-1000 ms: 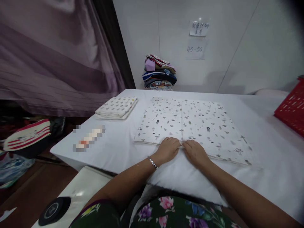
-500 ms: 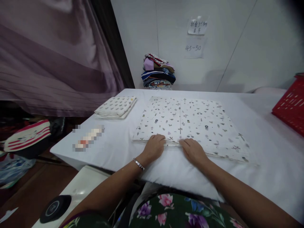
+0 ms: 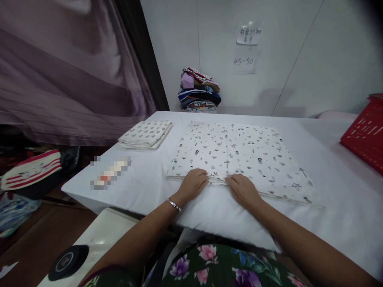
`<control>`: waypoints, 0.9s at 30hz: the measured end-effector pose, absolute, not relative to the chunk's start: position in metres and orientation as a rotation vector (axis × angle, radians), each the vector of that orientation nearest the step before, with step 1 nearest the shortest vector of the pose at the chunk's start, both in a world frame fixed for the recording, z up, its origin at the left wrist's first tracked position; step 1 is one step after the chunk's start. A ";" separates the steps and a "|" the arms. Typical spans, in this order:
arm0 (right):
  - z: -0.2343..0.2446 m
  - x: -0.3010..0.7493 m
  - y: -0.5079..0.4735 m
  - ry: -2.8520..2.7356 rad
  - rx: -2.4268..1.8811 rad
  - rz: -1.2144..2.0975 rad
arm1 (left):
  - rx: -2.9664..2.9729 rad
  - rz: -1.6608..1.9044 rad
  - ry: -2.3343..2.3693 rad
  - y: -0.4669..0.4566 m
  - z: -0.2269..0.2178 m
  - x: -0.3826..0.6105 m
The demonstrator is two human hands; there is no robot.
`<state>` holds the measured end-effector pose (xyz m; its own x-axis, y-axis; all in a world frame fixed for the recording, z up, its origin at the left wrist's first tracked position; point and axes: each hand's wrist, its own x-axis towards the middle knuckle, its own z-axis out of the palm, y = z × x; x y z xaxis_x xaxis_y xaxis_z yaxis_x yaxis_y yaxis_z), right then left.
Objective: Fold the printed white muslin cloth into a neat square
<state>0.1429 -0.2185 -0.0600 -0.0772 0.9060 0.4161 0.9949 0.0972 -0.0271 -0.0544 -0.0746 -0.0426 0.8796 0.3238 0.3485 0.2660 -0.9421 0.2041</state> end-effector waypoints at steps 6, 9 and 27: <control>-0.061 0.143 -0.219 -2.057 -1.869 -0.359 | 3.052 0.543 0.384 -0.077 -0.044 -0.049; -0.061 0.144 -0.219 -2.054 -1.857 -0.355 | 3.148 0.525 0.322 -0.078 -0.044 -0.049; -0.065 0.145 -0.218 -2.025 -1.847 -0.380 | 3.225 0.546 0.126 -0.076 -0.043 -0.030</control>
<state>0.1454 -0.2184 -0.0655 -0.0707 0.8929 0.4446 0.9934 0.1036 -0.0500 -0.0303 -0.0764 -0.0429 0.9416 0.0537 0.3324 0.0976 -0.9884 -0.1167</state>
